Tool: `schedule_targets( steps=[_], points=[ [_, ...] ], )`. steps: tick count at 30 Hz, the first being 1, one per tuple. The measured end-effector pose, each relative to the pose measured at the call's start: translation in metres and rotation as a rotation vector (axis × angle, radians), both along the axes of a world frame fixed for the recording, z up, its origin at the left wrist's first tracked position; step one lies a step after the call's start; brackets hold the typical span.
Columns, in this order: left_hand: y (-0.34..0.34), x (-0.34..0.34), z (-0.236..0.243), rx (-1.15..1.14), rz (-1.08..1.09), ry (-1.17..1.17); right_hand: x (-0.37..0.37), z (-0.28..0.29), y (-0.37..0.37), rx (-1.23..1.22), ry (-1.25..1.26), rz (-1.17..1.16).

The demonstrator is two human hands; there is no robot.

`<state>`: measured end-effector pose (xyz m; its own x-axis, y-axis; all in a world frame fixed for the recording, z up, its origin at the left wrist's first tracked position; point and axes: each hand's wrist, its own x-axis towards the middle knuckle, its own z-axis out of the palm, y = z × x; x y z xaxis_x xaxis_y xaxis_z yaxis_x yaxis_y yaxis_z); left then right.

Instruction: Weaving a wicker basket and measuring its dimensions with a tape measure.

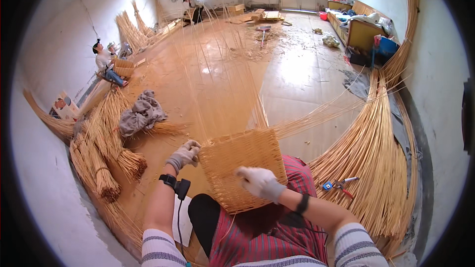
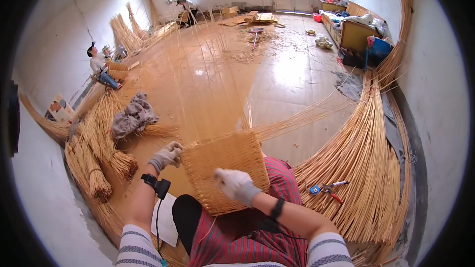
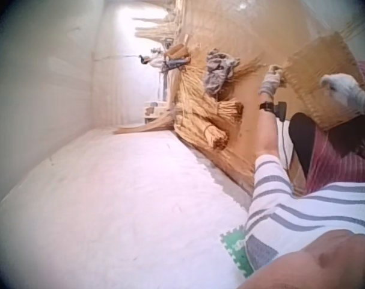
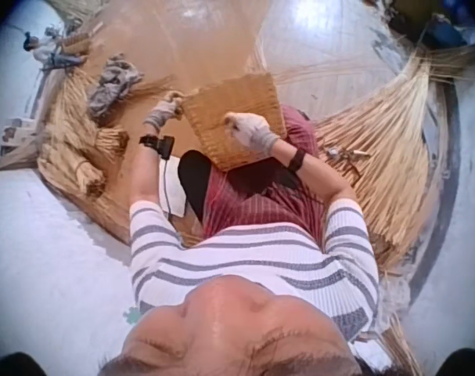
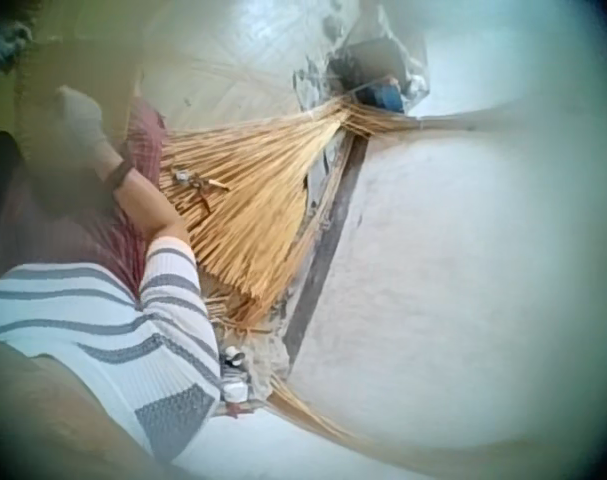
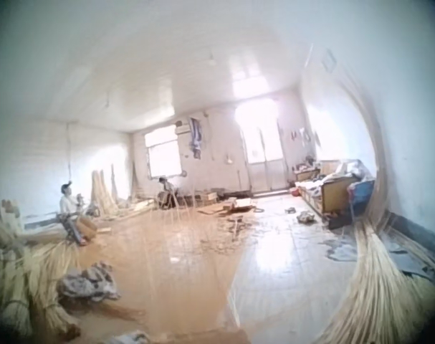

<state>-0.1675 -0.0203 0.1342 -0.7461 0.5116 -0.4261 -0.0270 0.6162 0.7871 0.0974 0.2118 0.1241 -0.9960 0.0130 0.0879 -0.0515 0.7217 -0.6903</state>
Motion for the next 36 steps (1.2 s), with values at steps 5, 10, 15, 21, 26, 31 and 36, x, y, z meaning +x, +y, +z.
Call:
schedule_targets(
  steps=[5, 10, 15, 21, 26, 31, 36],
  points=[
    [-0.006, -0.004, -0.008, 0.105, -0.021, -0.117, -0.132, 0.007, -0.041, -0.034, -0.059, -0.248],
    [-0.009, -0.007, -0.026, 0.192, -0.032, 0.005, -0.185, 0.0, -0.051, 0.052, -0.136, -0.239],
    [-0.006, -0.006, -0.026, 0.236, -0.014, -0.026, -0.193, -0.01, -0.047, -0.021, -0.208, -0.302],
    [-0.002, 0.005, -0.013, 0.16, 0.049, 0.052, -0.169, -0.007, -0.049, -0.084, -0.058, -0.283],
    [0.004, 0.017, -0.031, 0.238, 0.197, 0.146, -0.071, -0.031, -0.021, -0.454, 0.125, -0.235],
    [0.0, 0.002, -0.06, 0.196, 0.225, 0.453, 0.061, -0.108, 0.093, -0.486, 0.1, -0.333],
    [-0.004, -0.025, -0.09, 0.282, 0.309, 0.413, 0.207, -0.19, 0.222, -0.432, -0.098, -0.987]
  ],
)
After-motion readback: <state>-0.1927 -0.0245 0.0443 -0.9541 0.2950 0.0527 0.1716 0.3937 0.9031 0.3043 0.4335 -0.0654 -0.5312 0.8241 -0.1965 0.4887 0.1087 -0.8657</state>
